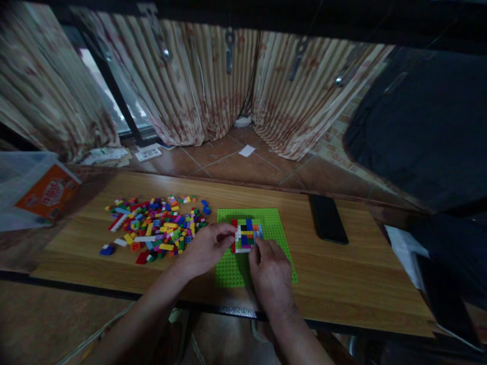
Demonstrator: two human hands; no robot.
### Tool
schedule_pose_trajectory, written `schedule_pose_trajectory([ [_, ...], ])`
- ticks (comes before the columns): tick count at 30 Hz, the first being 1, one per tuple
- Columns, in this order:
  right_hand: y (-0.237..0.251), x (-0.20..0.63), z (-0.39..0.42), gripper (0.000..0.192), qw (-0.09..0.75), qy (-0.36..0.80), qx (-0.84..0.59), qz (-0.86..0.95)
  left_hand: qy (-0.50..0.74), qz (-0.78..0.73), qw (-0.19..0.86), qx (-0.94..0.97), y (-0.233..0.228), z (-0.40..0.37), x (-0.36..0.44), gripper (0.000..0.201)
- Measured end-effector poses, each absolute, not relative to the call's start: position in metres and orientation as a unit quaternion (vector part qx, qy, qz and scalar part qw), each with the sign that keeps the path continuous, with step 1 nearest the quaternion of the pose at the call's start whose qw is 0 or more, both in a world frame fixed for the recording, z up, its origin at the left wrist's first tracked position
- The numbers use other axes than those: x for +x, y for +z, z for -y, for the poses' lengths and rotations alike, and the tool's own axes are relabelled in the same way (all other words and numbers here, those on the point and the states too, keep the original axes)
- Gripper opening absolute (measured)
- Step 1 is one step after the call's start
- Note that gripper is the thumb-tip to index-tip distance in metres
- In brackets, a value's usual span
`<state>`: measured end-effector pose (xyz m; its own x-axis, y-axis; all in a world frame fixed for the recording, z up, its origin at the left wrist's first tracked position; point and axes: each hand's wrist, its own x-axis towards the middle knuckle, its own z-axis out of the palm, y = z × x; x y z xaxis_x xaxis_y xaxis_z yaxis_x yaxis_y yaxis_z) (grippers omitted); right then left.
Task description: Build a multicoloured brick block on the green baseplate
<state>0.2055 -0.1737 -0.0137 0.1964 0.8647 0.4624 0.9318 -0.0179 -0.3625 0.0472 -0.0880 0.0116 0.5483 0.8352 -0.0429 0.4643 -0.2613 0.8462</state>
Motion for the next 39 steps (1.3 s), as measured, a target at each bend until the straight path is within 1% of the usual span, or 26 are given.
schedule_pose_trajectory([
  [5,-0.014,0.208,0.172,0.028,0.314,-0.026,-0.707,0.633,0.210,-0.424,0.435,0.766,0.011,0.089,0.047,0.025],
  [10,-0.006,0.225,0.177,0.029,0.355,0.110,-0.688,0.623,0.211,-0.422,0.440,0.764,0.012,0.089,0.047,0.026],
  [12,-0.002,0.235,0.178,0.033,0.376,0.146,-0.698,0.591,0.209,-0.421,0.440,0.765,0.013,0.089,0.046,0.027],
  [15,-0.001,0.244,0.174,0.038,0.426,0.153,-0.728,0.516,0.207,-0.425,0.431,0.768,0.014,0.089,0.046,0.028],
  [17,-0.002,0.245,0.169,0.042,0.444,0.160,-0.743,0.475,0.205,-0.426,0.425,0.772,0.014,0.089,0.046,0.028],
  [21,-0.010,0.237,0.160,0.053,0.407,0.199,-0.765,0.458,0.210,-0.419,0.428,0.772,0.013,0.088,0.046,0.028],
  [24,-0.015,0.232,0.157,0.057,0.378,0.203,-0.774,0.466,0.210,-0.424,0.426,0.771,0.013,0.087,0.047,0.028],
  [26,-0.016,0.231,0.157,0.056,0.371,0.202,-0.775,0.470,0.205,-0.430,0.424,0.770,0.013,0.088,0.047,0.028],
  [34,-0.015,0.233,0.151,0.041,0.362,0.234,-0.762,0.484,0.203,-0.432,0.418,0.773,0.014,0.090,0.047,0.027],
  [39,-0.019,0.229,0.152,0.043,0.346,0.219,-0.765,0.497,0.212,-0.421,0.413,0.779,0.010,0.088,0.047,0.027],
])
